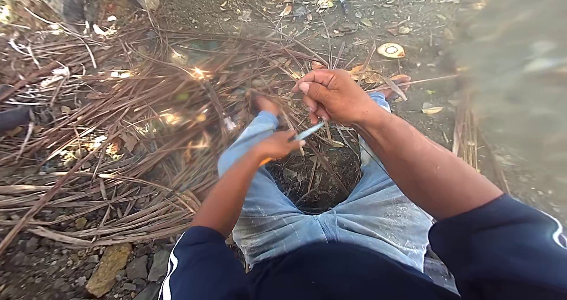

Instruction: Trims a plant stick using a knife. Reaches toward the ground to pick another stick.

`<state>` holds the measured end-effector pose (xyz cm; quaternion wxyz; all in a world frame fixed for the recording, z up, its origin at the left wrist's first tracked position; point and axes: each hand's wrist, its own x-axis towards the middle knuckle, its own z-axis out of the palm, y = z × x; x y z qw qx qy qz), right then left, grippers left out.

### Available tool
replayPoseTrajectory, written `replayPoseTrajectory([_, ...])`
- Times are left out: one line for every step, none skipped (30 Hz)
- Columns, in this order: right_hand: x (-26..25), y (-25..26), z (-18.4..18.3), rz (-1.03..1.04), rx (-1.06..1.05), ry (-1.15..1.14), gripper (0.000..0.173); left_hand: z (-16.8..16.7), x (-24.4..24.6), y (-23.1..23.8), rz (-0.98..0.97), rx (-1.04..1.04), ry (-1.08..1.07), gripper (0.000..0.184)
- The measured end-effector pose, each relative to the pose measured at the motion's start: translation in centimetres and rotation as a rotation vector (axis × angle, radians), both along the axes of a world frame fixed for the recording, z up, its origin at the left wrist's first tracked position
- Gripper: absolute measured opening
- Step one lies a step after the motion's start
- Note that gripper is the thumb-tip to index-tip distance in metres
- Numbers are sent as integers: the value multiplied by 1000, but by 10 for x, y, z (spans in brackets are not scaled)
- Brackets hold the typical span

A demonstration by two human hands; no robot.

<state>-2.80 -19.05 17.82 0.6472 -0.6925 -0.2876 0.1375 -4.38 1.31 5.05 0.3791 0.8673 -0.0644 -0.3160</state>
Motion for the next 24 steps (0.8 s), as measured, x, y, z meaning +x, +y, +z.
replayPoseTrajectory([0, -2, 0, -1, 37, 17, 21, -1, -2, -3, -37, -1, 10, 46])
replayPoseTrajectory([0, -4, -1, -4, 73, 26, 20, 1, -3, 0, 25, -94, 11, 44])
replayPoseTrajectory([0, -6, -2, -4, 114, 37, 20, 2, -3, 5, 169, -257, 21, 43])
replayPoseTrajectory([0, -8, -4, -3, 156, 51, 20, 3, -2, 11, 330, -445, 40, 42])
replayPoseTrajectory([1, -8, -4, 4, 197, 67, 20, 4, -1, 14, 465, -599, 43, 43])
replayPoseTrajectory([1, -8, -5, 11, 234, 85, 19, 7, -2, 17, 553, -681, 17, 45])
replayPoseTrajectory([2, -7, -6, 14, 258, 97, 17, 10, -5, 18, 603, -704, -42, 46])
replayPoseTrajectory([2, -5, -7, 17, 273, 103, 15, 15, -10, 19, 632, -703, -125, 47])
replayPoseTrajectory([2, -3, -7, 22, 286, 103, 13, 21, -15, 20, 641, -704, -231, 48])
replayPoseTrajectory([2, 0, -7, 24, 293, 103, 11, 29, -20, 20, 633, -701, -361, 48])
replayPoseTrajectory([2, 2, -6, 24, 295, 108, 11, 39, -25, 21, 604, -684, -517, 49])
replayPoseTrajectory([1, 5, -5, 19, 289, 114, 12, 49, -28, 22, 548, -637, -694, 49])
replayPoseTrajectory([0, 6, -4, 16, 284, 124, 15, 59, -31, 22, 472, -561, -868, 51])
replayPoseTrajectory([-1, 8, -3, 22, 280, 131, 19, 69, -34, 22, 383, -469, -1012, 54])
replayPoseTrajectory([-2, 9, -2, 35, 284, 142, 24, 78, -36, 20, 287, -360, -1121, 56])
replayPoseTrajectory([-2, 10, -1, 52, 296, 155, 27, 86, -40, 18, 204, -243, -1200, 54])
replayPoseTrajectory([-3, 10, -2, 67, 321, 170, 27, 92, -42, 16, 138, -149, -1243, 53])
replayPoseTrajectory([-5, 10, -2, 84, 353, 187, 28, 95, -42, 17, 95, -88, -1257, 52])
replayPoseTrajectory([-7, 10, -2, 99, 382, 208, 28, 97, -41, 18, 85, -59, -1264, 52])
replayPoseTrajectory([-9, 10, -2, 112, 401, 231, 29, 97, -38, 20, 102, -48, -1269, 53])
replayPoseTrajectory([-10, 9, -1, 121, 415, 253, 33, 99, -37, 21, 121, -35, -1266, 52])
replayPoseTrajectory([-11, 9, -2, 128, 421, 273, 35, 101, -39, 21, 125, -17, -1252, 51])
replayPoseTrajectory([-11, 9, -2, 141, 433, 285, 36, 103, -43, 19, 106, 3, -1236, 51])
replayPoseTrajectory([-10, 8, -3, 165, 447, 284, 38, 106, -46, 18, 81, 25, -1217, 51])
